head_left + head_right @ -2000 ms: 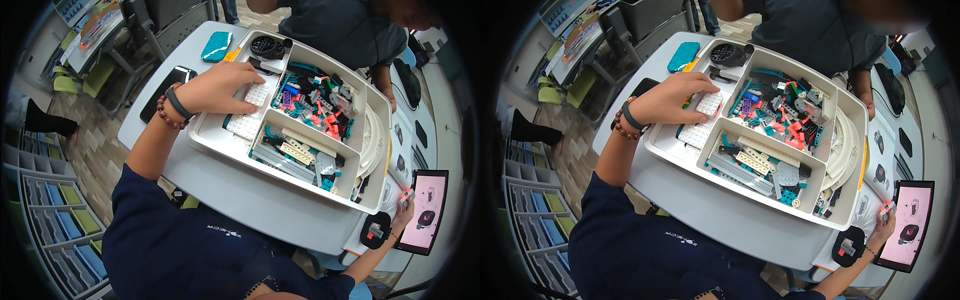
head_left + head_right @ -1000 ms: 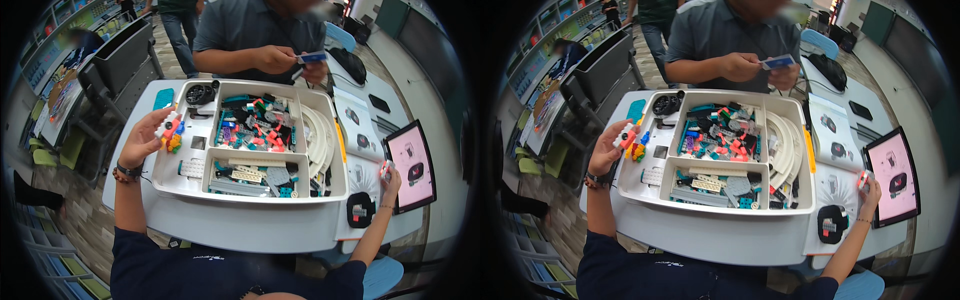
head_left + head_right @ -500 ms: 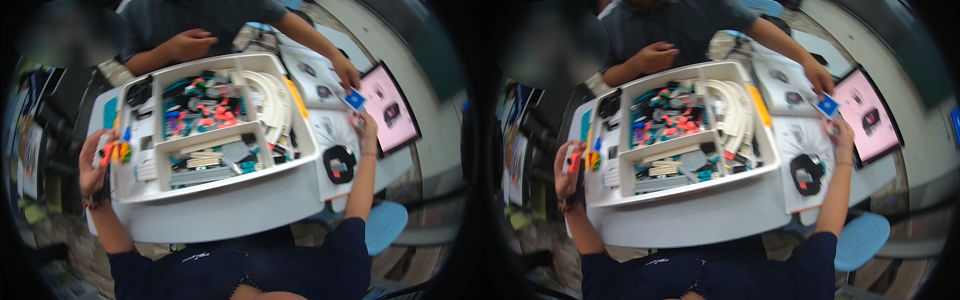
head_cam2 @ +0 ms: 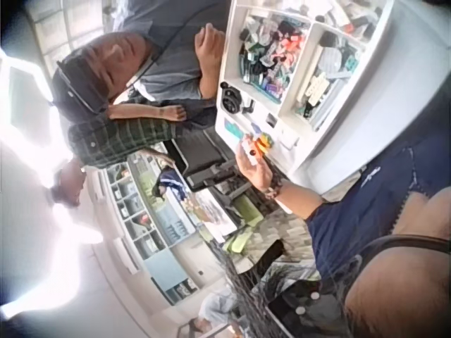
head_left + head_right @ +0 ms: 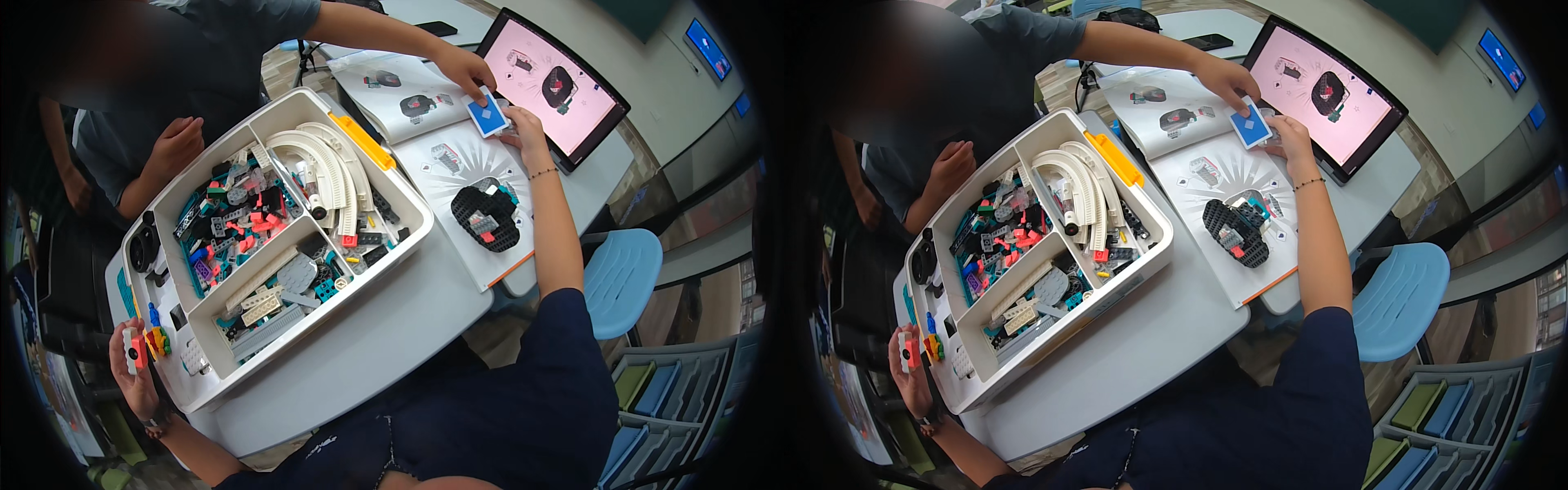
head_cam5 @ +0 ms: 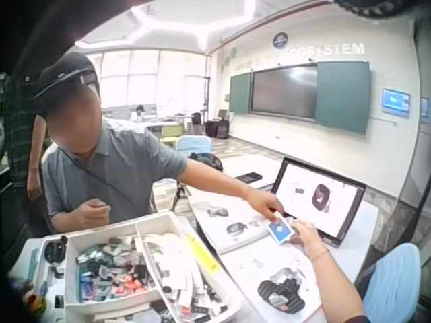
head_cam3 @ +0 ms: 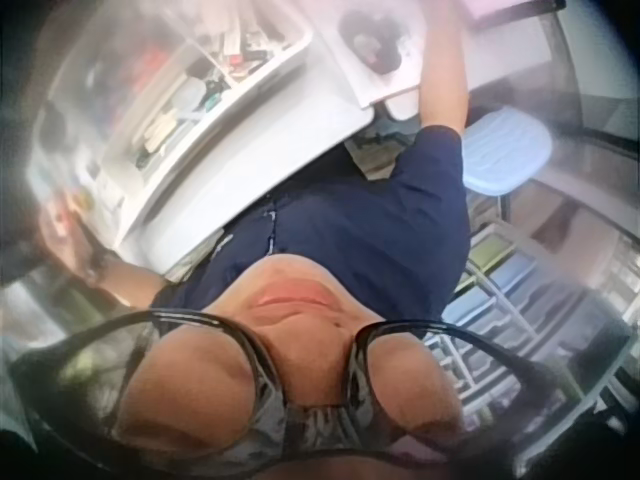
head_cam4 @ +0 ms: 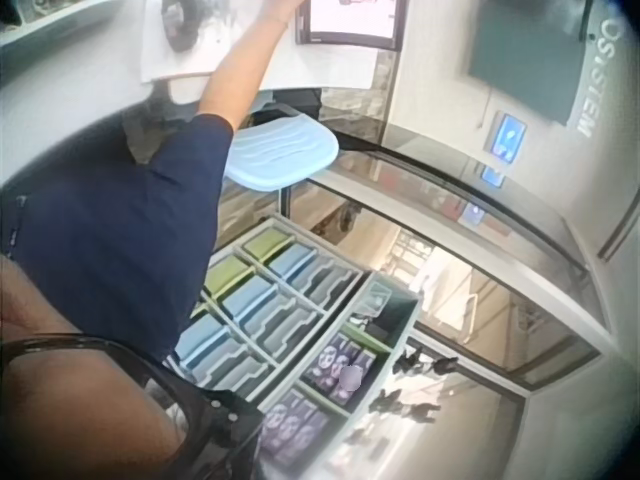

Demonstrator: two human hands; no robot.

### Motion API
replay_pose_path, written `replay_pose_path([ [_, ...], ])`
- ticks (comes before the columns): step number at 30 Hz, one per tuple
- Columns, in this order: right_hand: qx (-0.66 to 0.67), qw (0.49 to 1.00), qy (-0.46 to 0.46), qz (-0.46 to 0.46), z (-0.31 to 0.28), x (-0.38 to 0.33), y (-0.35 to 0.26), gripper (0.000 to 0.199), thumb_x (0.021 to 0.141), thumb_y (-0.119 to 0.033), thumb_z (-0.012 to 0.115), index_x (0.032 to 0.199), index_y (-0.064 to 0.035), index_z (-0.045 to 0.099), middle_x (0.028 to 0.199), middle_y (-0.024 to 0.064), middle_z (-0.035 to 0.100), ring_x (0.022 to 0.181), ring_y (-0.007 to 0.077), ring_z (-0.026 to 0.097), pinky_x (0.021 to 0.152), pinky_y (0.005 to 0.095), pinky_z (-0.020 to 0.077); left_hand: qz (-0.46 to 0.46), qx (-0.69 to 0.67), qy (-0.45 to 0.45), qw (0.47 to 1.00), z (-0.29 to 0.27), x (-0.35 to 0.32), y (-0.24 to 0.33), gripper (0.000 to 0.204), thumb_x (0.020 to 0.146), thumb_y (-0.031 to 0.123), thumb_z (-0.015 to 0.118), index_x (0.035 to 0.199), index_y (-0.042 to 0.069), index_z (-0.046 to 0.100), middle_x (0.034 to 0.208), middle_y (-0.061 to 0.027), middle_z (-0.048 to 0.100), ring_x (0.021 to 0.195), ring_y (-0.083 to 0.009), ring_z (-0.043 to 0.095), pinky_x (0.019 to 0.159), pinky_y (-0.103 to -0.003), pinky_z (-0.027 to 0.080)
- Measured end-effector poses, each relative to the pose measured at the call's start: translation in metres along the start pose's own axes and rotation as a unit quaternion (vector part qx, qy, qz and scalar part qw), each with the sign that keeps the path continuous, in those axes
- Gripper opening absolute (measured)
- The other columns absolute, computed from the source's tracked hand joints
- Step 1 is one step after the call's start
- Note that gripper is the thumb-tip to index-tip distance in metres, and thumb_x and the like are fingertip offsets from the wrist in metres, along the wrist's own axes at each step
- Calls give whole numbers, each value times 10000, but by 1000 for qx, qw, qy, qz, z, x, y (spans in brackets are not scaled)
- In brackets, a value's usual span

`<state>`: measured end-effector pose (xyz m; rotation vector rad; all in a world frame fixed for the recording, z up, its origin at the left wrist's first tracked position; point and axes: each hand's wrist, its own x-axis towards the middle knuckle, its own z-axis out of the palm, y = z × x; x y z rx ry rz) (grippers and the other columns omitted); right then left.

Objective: The person assembles a small Lego model using pieces from a compartmentalized tray while referencing a printed instruction manual and a tablet. They pick up individual bricks, attach them to the growing structure, and occasionally flip pages of the manual to follow the next steps.

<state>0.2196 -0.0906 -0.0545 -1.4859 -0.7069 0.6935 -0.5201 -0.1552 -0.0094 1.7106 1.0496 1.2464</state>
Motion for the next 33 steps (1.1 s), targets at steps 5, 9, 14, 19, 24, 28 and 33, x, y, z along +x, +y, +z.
replay_pose_path([
  [5, 21, 1000, 10, 4, -3, 0, -1, 181, 843, -219, 630, 917, -55, 644, 828, 66, 672, 689, 158, 666, 583, 280, 549, -11, 6, -3, 1000, -2, 0, -6, 883, 737, 469, 739, 1377, -12, 366, 1355, -186, 462, 1298, -324, 418, 1103, -446, 273],
  [9, 33, 999, 3, 7, -2, -1, -4, 198, 839, -207, 633, 929, -30, 646, 827, 81, 670, 713, 180, 674, 632, 318, 577, -7, -3, -12, 1000, -4, -1, -9, 889, 732, 469, 745, 1383, -2, 365, 1361, -185, 459, 1306, -323, 408, 1107, -446, 269],
  [14, 41, 999, 4, 13, -4, 1, -2, 218, 837, -221, 631, 946, -34, 654, 831, 79, 670, 700, 179, 669, 620, 313, 563, -3, -11, -16, 1000, -3, 0, -9, 902, 722, 473, 750, 1387, 0, 363, 1365, -182, 457, 1309, -328, 404, 1113, -454, 261],
  [19, 44, 999, -16, 18, -4, 2, -1, 241, 838, -257, 618, 956, -52, 658, 826, 60, 664, 683, 159, 653, 605, 294, 535, 0, -5, -20, 1000, -1, 1, -9, 910, 720, 488, 744, 1387, -1, 363, 1368, -177, 455, 1313, -322, 399, 1113, -454, 258],
  [24, 36, 999, -8, 11, -2, 1, -2, 251, 838, -277, 609, 959, -63, 659, 823, 47, 657, 690, 147, 647, 598, 291, 532, -10, 3, -13, 1000, 5, 2, -3, 865, 738, 450, 727, 1375, -18, 376, 1352, -172, 469, 1303, -306, 409, 1108, -441, 262],
  [28, 41, 999, -13, 13, 0, 4, 1, 250, 836, -285, 609, 960, -74, 661, 815, 39, 657, 680, 138, 637, 580, 281, 521, -12, 22, -7, 1000, 9, 3, 4, 834, 745, 429, 714, 1358, -37, 393, 1336, -176, 476, 1289, -299, 422, 1102, -430, 269],
  [33, 30, 999, -11, 11, -5, 5, 2, 229, 835, -290, 614, 950, -98, 665, 799, 27, 656, 679, 127, 633, 584, 273, 513, -2, 17, -26, 1000, 8, 2, -1, 816, 766, 380, 704, 1371, -48, 363, 1352, -209, 453, 1296, -316, 412, 1106, -436, 259],
])
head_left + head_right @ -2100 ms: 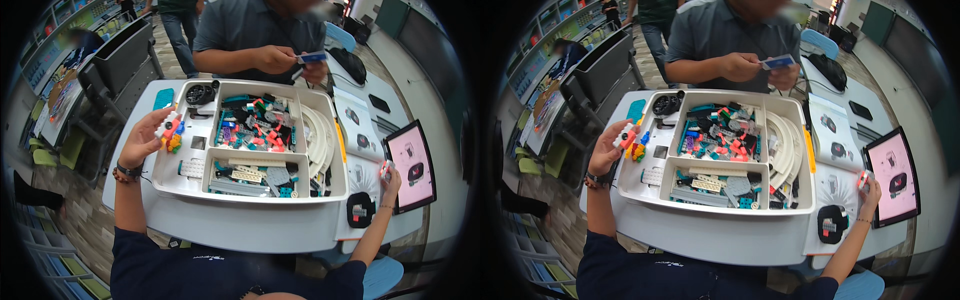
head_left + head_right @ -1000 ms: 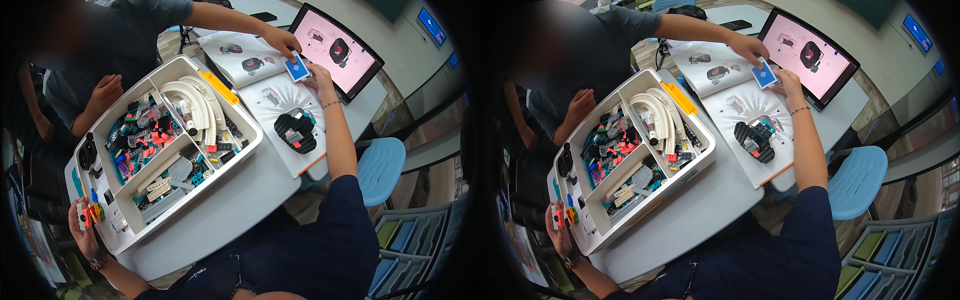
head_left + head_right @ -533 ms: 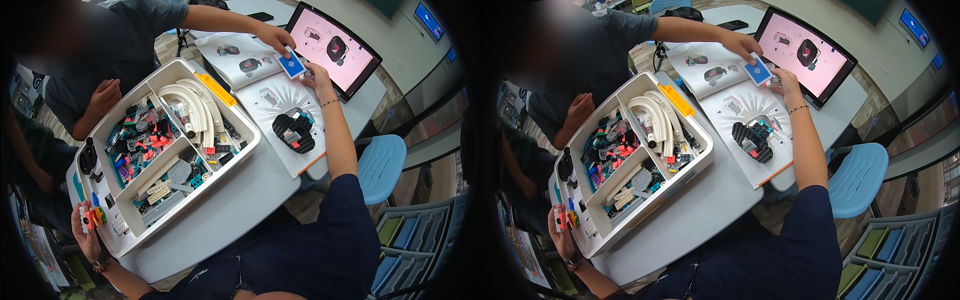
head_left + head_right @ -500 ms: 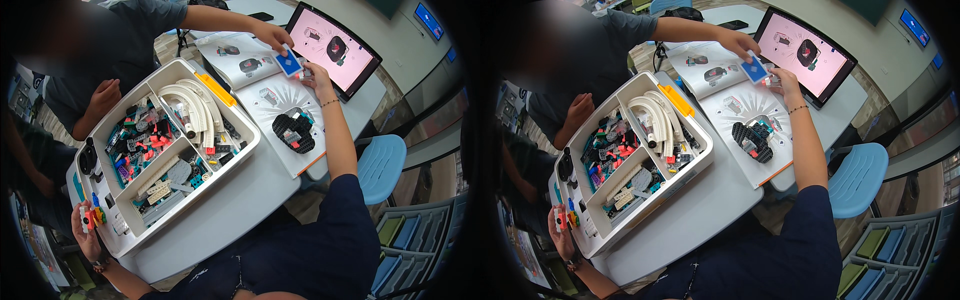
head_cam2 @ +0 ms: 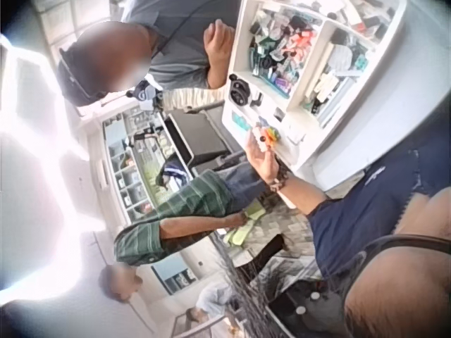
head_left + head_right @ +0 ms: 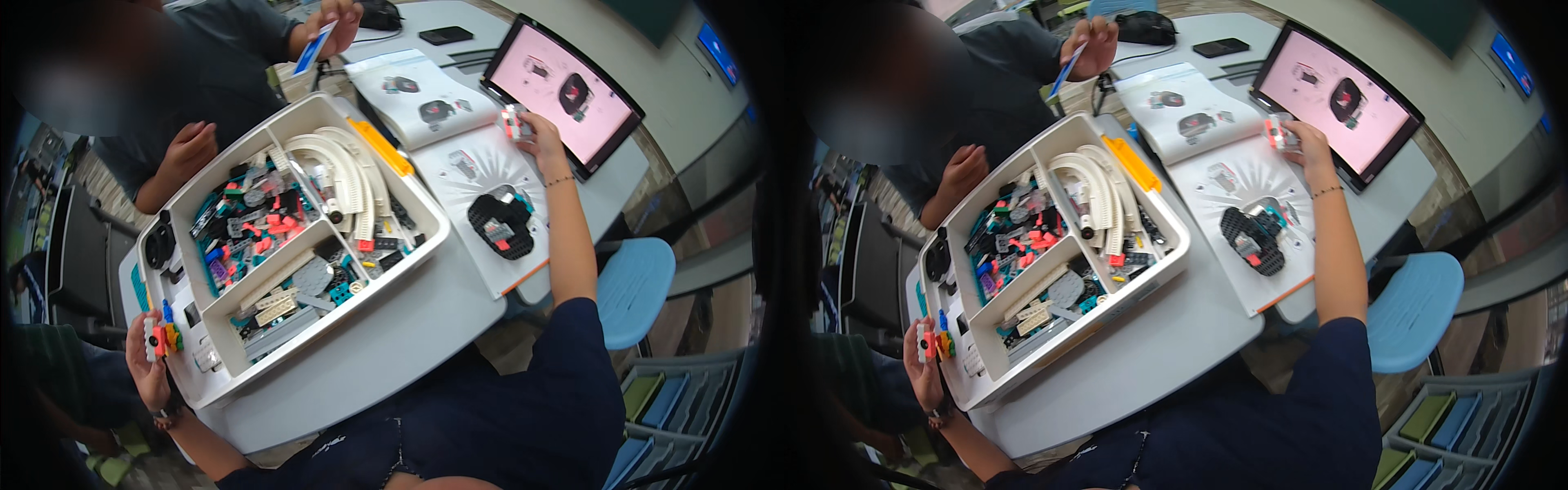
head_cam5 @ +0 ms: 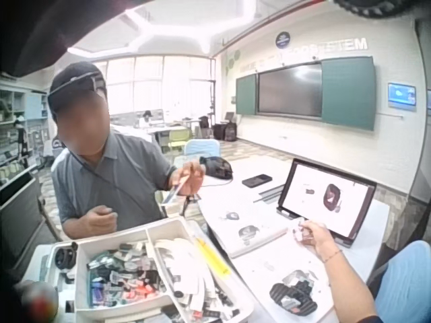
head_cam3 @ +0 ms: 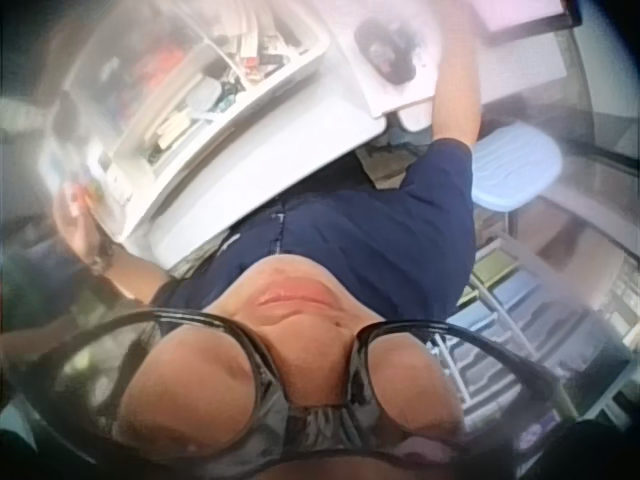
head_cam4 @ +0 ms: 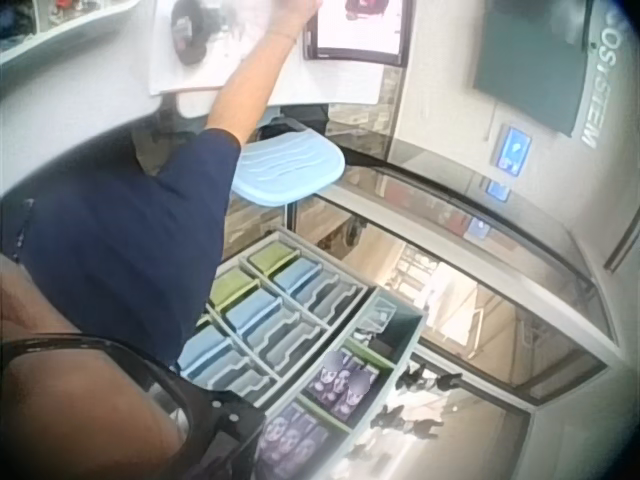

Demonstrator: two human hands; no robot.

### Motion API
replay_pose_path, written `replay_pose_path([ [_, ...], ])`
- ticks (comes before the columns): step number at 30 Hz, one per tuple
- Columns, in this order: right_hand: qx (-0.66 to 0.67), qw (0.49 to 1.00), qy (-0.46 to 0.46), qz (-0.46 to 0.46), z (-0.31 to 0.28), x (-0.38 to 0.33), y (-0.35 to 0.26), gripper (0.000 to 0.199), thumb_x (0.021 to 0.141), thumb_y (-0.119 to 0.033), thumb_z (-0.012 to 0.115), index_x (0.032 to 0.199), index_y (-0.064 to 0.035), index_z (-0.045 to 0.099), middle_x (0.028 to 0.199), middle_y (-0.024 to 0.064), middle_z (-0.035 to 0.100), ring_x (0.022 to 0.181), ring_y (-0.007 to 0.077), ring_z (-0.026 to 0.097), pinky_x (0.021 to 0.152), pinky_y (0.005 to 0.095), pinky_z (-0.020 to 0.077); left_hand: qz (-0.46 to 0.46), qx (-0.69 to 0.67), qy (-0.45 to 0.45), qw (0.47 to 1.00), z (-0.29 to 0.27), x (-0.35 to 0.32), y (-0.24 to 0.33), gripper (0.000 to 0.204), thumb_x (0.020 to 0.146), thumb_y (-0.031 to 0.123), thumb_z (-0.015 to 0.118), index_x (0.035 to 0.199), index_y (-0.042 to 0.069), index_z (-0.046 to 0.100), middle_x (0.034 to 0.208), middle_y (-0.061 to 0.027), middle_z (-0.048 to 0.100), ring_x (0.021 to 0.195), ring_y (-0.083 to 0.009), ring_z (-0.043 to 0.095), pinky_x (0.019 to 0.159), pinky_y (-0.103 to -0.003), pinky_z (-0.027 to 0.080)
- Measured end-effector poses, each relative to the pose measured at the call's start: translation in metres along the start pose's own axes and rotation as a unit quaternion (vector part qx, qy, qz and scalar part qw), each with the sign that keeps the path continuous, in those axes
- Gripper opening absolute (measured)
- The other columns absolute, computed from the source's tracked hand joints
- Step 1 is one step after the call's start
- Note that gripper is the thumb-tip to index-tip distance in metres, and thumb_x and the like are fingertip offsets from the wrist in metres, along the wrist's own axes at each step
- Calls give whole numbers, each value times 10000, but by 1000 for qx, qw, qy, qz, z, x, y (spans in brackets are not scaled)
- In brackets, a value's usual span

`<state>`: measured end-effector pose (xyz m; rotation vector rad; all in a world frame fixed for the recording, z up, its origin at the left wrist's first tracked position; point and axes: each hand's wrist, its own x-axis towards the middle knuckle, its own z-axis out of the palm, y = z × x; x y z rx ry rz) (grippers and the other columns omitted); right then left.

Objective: The person assembles a small Lego model using pieces from a compartmentalized tray while referencing a printed instruction manual and a tablet. They pick up individual bricks, attach them to the growing structure, and occasionally flip pages of the manual to follow the next steps.

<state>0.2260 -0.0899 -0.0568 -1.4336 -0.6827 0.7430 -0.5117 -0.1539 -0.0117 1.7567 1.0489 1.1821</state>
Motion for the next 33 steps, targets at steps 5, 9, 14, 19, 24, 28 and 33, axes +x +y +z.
replay_pose_path([
  [5, -5, 1000, -8, 2, -3, 2, 0, 219, 838, -287, 614, 940, -101, 666, 804, 20, 658, 697, 126, 641, 594, 280, 512, -28, 30, 24, 999, 11, 6, 10, 864, 712, 458, 743, 1345, -35, 421, 1313, -192, 504, 1258, -281, 454, 1080, -393, 293],
  [9, -7, 1000, -2, -1, 1, -3, -3, 208, 844, -275, 606, 938, -99, 665, 801, 14, 654, 695, 132, 647, 599, 284, 514, -36, 41, 16, 998, 9, 7, 11, 867, 697, 468, 748, 1337, -27, 439, 1303, -186, 515, 1246, -263, 459, 1084, -383, 278],
  [14, -19, 1000, 1, -6, 2, 1, -1, 197, 845, -267, 610, 944, -107, 668, 860, 0, 632, 756, 107, 619, 614, 281, 507, -44, 50, 16, 998, 8, 7, 10, 866, 697, 472, 735, 1332, -37, 438, 1305, -193, 511, 1245, -273, 459, 1091, -386, 266],
  [19, 14, 999, -11, -28, 13, -7, 2, 287, 848, -289, 613, 1045, -82, 630, 967, 20, 592, 878, 139, 581, 682, 283, 504, -42, 32, 23, 998, 14, 0, 22, 810, 717, 389, 751, 1321, -51, 438, 1315, -188, 498, 1253, -267, 460, 1080, -385, 293],
  [24, -25, 1000, 9, -7, -39, 34, 22, 272, 845, -296, 621, 1026, -100, 671, 891, -2, 650, 731, 96, 615, 561, 228, 463, 11, -52, -41, 998, 17, 19, 27, 701, 777, 268, 722, 1333, -43, 431, 1359, -170, 460, 1294, -246, 406, 1104, -381, 270],
  [28, -55, 998, 22, -16, -34, 39, 22, 231, 837, -305, 636, 970, -120, 676, 855, -19, 648, 679, 86, 598, 518, 224, 442, 27, -78, -18, 996, 16, 14, 34, 600, 833, 215, 683, 1323, -35, 443, 1347, -160, 471, 1277, -235, 426, 1083, -375, 316],
  [33, -119, 991, 36, -51, -28, 46, 26, 200, 839, -319, 646, 906, -131, 665, 791, -27, 632, 606, 78, 560, 454, 209, 397, 7, -33, 106, 994, 19, 18, 52, 532, 853, 315, 679, 1249, -4, 519, 1206, -107, 574, 1130, -185, 544, 999, -350, 405],
])
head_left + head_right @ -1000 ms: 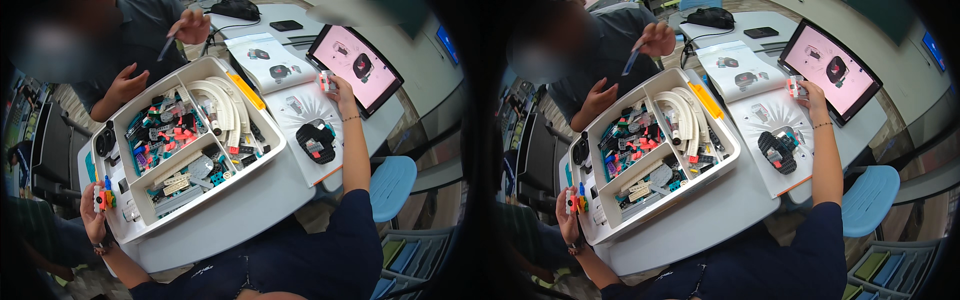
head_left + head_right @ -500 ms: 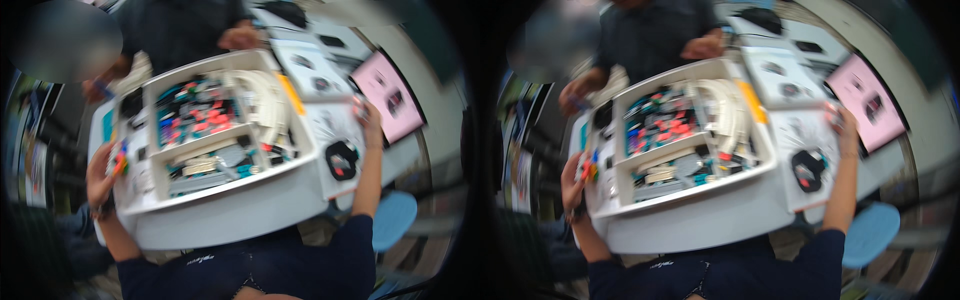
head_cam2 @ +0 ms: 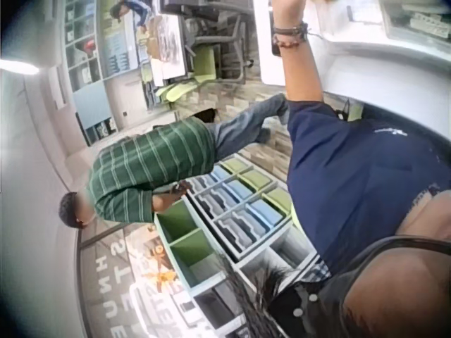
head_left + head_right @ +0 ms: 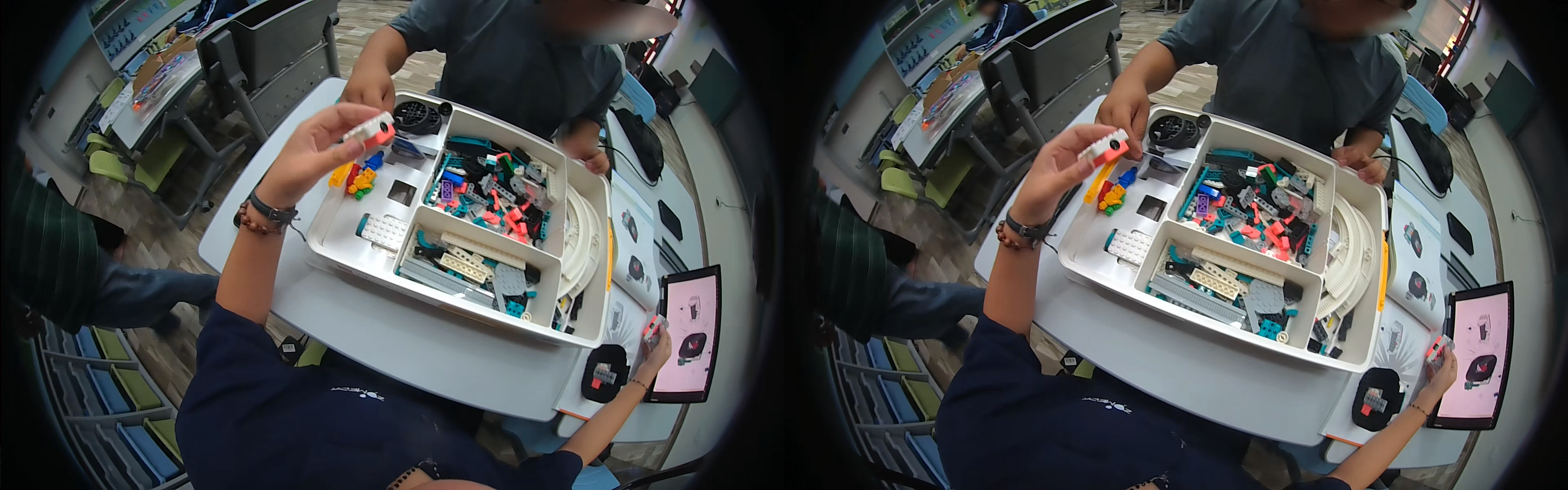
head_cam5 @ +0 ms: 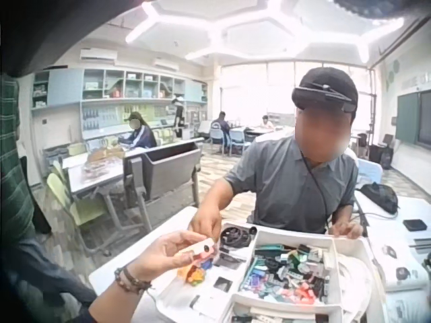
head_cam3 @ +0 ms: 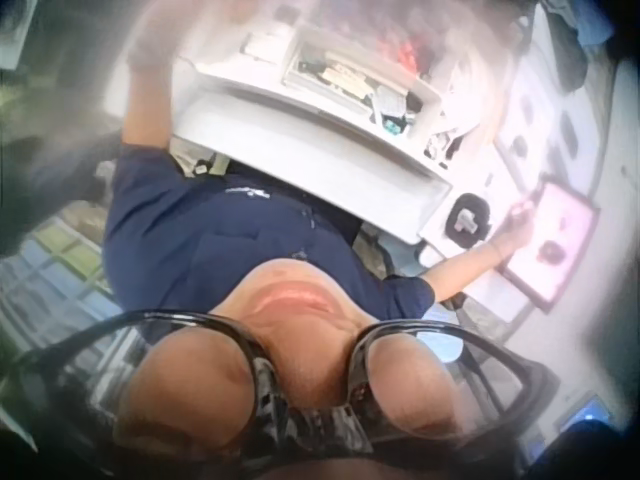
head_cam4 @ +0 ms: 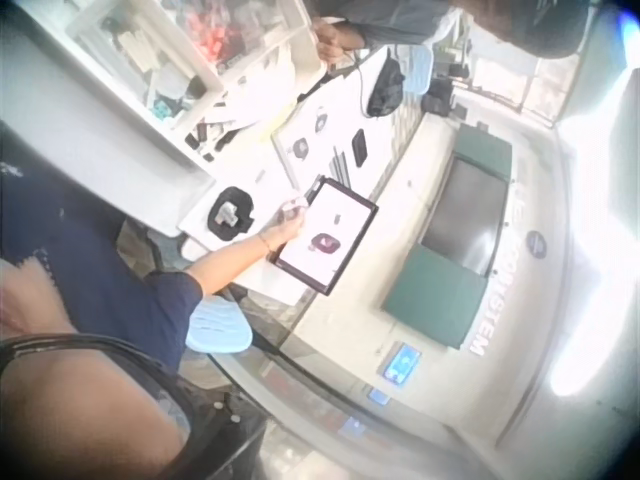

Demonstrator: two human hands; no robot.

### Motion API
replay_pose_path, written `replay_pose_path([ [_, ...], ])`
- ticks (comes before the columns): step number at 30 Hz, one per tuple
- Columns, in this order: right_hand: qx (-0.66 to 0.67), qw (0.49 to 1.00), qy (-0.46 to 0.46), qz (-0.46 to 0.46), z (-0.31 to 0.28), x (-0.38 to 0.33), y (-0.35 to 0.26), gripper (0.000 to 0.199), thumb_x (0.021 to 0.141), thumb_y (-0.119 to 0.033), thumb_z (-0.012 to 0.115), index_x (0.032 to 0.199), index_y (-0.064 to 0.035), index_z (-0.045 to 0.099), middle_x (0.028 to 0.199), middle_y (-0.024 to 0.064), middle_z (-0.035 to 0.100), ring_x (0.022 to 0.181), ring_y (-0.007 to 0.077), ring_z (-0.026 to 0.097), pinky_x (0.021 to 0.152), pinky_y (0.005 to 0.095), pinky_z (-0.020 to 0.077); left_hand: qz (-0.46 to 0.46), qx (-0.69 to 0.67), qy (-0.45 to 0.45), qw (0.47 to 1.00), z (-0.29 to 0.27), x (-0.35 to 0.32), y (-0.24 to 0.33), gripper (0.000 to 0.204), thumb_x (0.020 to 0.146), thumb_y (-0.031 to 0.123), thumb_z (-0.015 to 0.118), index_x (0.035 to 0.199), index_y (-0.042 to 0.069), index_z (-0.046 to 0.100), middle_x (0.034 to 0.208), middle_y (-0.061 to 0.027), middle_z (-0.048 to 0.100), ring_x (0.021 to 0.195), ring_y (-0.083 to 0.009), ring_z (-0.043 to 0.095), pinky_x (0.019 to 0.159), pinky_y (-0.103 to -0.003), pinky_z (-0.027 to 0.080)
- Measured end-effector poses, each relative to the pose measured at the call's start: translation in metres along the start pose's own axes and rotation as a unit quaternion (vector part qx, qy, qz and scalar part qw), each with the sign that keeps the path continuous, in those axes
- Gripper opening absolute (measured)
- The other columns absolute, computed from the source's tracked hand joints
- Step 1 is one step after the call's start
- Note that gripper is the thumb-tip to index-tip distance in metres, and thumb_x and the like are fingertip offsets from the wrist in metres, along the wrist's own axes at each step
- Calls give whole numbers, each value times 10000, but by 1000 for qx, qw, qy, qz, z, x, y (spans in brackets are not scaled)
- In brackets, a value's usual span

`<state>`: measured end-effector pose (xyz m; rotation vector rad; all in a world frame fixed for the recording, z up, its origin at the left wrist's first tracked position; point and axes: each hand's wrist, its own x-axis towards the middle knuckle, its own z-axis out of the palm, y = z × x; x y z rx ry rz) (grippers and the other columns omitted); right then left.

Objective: The person assembles a small Lego model using pieces from a compartmentalized tray while referencing a printed instruction manual and a tablet. They pick up individual bricks, attach them to the growing structure, and occasionally flip pages of the manual to follow the next steps.

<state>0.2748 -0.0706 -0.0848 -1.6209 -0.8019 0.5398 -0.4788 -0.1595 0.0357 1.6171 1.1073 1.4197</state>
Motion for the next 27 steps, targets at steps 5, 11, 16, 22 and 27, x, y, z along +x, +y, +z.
replay_pose_path([
  [5, -94, 993, 27, -64, -10, 8, 5, 190, 842, -287, 655, 819, -99, 647, 703, -20, 599, 544, 67, 506, 444, 213, 379, 135, 299, 162, 931, 3, 12, 4, 358, 779, 278, 741, 1057, 73, 649, 1008, -63, 607, 899, -155, 579, 757, -283, 459],
  [11, -234, 957, 30, -171, -21, 13, 14, 256, 842, -251, 651, 762, -12, 605, 687, 18, 595, 564, 76, 502, 504, 238, 404, 210, 432, 223, 848, 20, 27, 26, 326, 731, 201, 756, 989, 35, 645, 887, -65, 570, 821, -163, 542, 729, -275, 451],
  [16, -281, 949, 8, -142, -11, 9, 3, 269, 823, -241, 658, 786, 20, 606, 678, 40, 594, 581, 112, 524, 549, 264, 434, 254, 476, 253, 803, 21, 27, 30, 382, 693, 337, 791, 924, 60, 665, 822, -83, 571, 736, -202, 598, 650, -309, 486],
  [22, -327, 927, 16, -184, -17, 6, 8, 257, 831, -237, 645, 804, 18, 621, 671, 42, 602, 578, 118, 536, 549, 265, 441, 257, 477, 242, 805, 30, 26, 32, 375, 693, 349, 792, 915, 74, 666, 826, -74, 580, 753, -212, 613, 653, -309, 490],
  [27, -297, 943, 7, -153, -3, -5, -4, 253, 835, -234, 643, 803, 17, 629, 653, 32, 588, 572, 100, 522, 550, 258, 432, 230, 484, 220, 815, 28, 20, 29, 399, 711, 333, 780, 952, 43, 649, 869, -84, 585, 770, -192, 592, 675, -292, 474],
])
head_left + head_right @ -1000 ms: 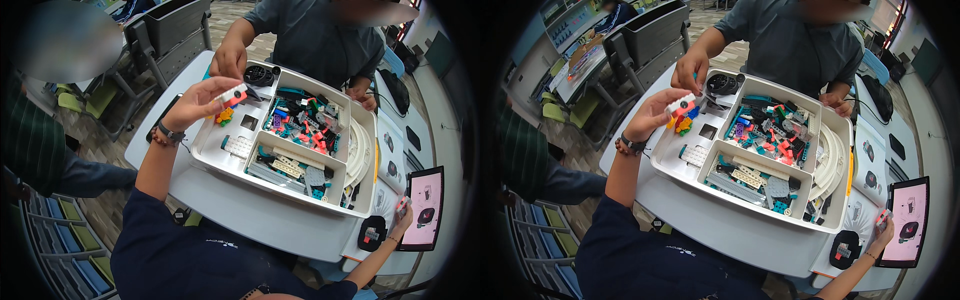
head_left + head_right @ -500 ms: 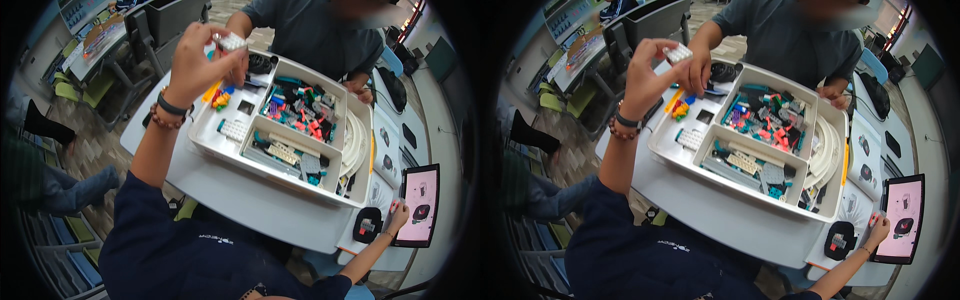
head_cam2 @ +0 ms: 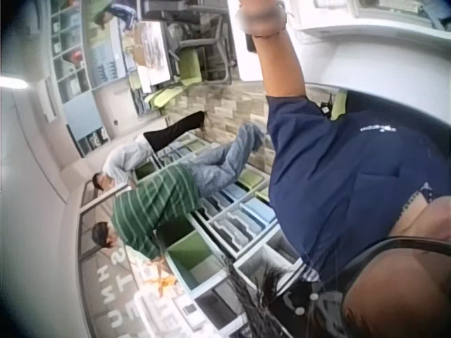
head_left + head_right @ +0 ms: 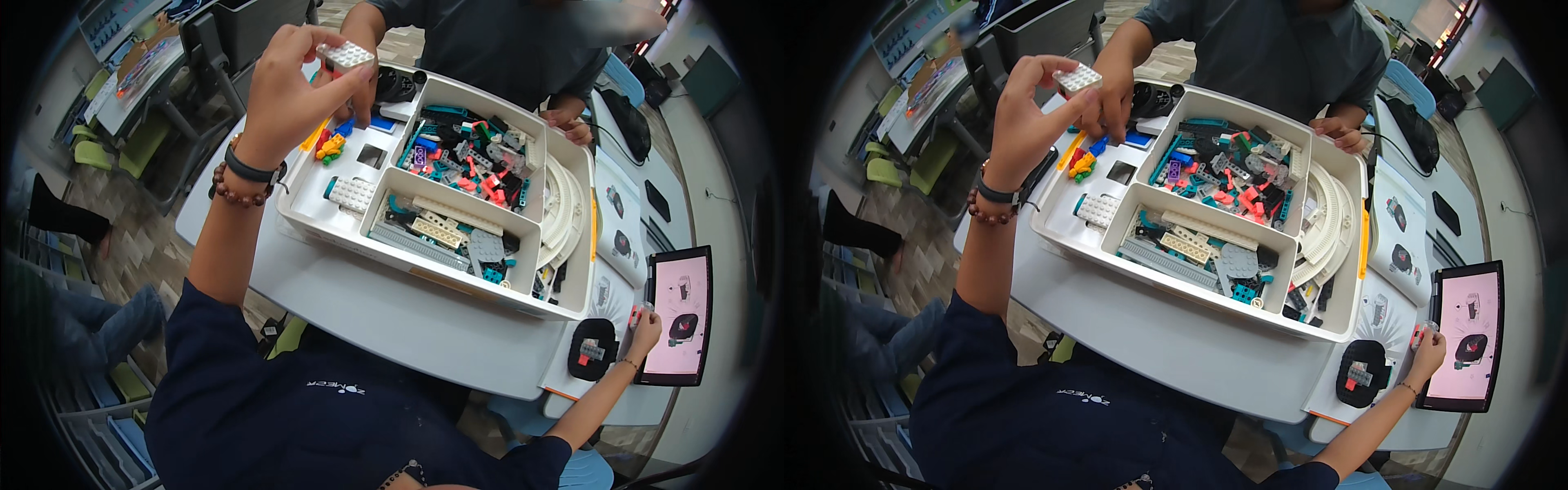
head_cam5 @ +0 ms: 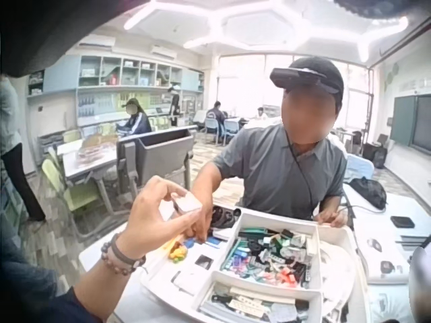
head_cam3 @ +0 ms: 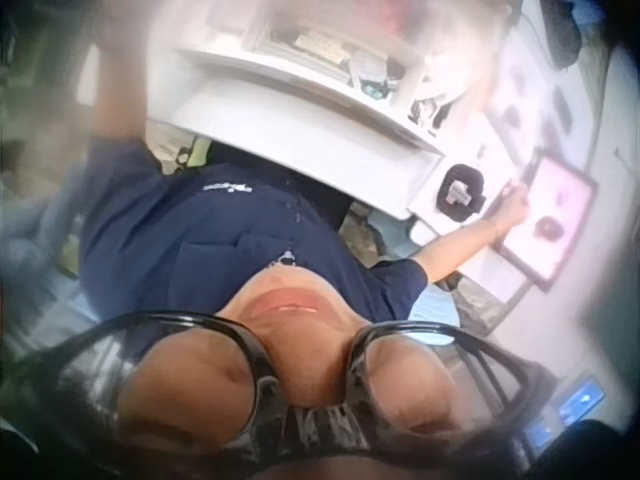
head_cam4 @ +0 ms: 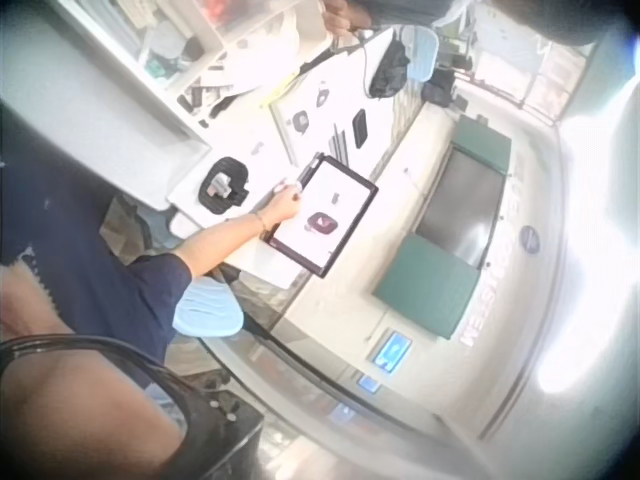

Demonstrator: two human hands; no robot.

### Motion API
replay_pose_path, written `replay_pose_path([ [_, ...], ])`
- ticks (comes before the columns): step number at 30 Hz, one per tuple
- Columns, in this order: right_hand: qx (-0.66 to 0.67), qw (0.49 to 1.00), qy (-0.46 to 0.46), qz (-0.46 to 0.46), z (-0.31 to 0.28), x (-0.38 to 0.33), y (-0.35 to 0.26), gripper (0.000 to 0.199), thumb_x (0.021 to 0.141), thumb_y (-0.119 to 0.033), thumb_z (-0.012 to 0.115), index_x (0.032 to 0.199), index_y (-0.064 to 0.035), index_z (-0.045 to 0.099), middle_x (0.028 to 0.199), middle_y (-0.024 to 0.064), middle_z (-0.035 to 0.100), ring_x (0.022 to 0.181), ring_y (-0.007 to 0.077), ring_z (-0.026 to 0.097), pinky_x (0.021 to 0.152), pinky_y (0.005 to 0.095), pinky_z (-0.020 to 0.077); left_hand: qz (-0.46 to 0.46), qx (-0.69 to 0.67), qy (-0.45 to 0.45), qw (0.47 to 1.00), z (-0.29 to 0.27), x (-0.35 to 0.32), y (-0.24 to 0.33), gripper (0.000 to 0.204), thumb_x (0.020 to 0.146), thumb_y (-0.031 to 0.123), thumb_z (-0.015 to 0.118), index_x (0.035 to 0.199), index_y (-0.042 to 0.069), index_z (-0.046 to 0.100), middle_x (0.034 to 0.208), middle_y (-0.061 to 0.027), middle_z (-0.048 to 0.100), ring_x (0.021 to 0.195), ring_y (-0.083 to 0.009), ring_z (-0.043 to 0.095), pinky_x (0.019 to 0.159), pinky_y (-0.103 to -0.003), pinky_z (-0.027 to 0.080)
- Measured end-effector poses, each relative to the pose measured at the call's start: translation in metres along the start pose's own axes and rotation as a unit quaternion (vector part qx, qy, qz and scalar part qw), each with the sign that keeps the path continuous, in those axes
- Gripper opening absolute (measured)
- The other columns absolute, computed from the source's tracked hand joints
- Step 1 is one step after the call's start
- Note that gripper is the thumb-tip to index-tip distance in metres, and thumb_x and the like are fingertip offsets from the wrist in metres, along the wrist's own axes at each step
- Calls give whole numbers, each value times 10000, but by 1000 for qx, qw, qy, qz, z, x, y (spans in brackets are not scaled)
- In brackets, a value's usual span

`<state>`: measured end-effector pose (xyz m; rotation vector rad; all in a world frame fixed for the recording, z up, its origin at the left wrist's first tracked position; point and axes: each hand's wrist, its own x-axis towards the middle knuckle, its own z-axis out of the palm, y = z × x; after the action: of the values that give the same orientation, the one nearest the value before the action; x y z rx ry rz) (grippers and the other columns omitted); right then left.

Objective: The person assembles a small Lego model using pieces from a compartmentalized tray while referencing a printed instruction manual and a tablet. They pick up individual bricks, attach them to the growing structure, and occasionally flip pages of the manual to follow the next steps.

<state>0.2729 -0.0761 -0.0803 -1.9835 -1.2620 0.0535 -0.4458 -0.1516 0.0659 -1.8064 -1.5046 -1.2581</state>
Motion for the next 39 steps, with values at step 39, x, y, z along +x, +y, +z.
replay_pose_path([
  [39, 348, 932, -19, 98, -55, 9, -171, 241, 770, -323, 694, 852, -102, 648, 734, 2, 618, 623, 103, 577, 613, 281, 466, -101, -308, -396, 859, 28, -50, -28, 351, 682, 7, 734, 968, 0, 531, 1073, -124, 562, 1060, -238, 550, 919, -318, 418],
])
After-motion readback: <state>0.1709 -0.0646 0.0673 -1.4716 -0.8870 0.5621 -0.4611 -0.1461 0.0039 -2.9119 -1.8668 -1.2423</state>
